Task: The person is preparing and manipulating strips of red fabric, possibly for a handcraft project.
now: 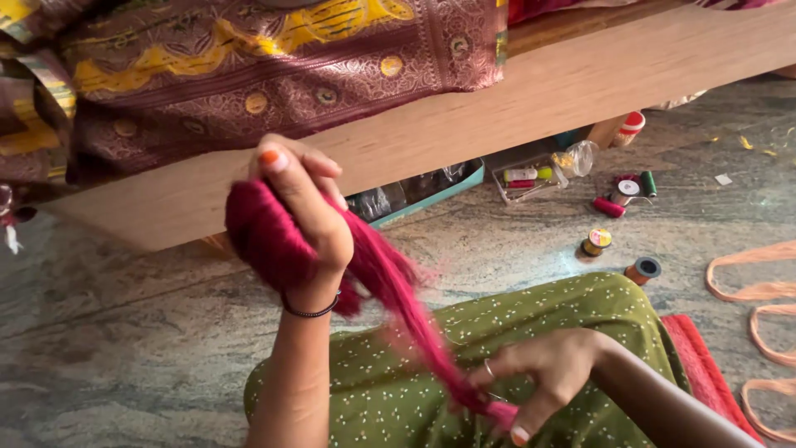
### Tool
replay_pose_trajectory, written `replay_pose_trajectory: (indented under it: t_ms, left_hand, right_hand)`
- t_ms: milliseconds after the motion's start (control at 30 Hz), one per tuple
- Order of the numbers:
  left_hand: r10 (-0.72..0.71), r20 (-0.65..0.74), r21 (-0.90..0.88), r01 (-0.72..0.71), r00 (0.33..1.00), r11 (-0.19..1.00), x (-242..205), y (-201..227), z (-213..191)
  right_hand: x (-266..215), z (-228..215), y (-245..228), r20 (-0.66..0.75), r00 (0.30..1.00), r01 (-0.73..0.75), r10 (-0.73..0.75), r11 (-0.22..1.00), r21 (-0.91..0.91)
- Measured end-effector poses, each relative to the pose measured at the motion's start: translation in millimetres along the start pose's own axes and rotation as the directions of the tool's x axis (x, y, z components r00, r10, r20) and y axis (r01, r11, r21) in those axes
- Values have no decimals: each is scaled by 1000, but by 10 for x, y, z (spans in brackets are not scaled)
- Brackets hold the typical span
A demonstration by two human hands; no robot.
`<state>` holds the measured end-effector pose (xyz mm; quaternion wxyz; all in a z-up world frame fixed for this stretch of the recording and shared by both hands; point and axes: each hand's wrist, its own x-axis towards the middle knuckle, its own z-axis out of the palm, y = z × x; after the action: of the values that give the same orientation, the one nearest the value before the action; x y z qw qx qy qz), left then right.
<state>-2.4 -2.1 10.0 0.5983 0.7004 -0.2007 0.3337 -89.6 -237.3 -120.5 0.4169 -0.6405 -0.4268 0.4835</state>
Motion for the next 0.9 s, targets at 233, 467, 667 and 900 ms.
replay_pose_trajectory:
  t_ms: [233,467,667,900]
  left_hand:
    - [142,248,124,-177,958,976,-37,52,3]
    - [74,382,158,-144,921,977,-193,-30,315]
    - [-82,180,106,64,980,992,-370,-66,210]
    - [-309,-213,91,333,927,938,-443,-81,208]
  right_hand:
    - [-102,-201,-39,-431,747,-653,507,683,-328]
    - [197,-326,-896,-938,115,-42,-326,942,-332]
    - [465,-281,-462,-925,377,520,-47,837,169]
    - [408,-137,9,-750,620,608,231,463,645]
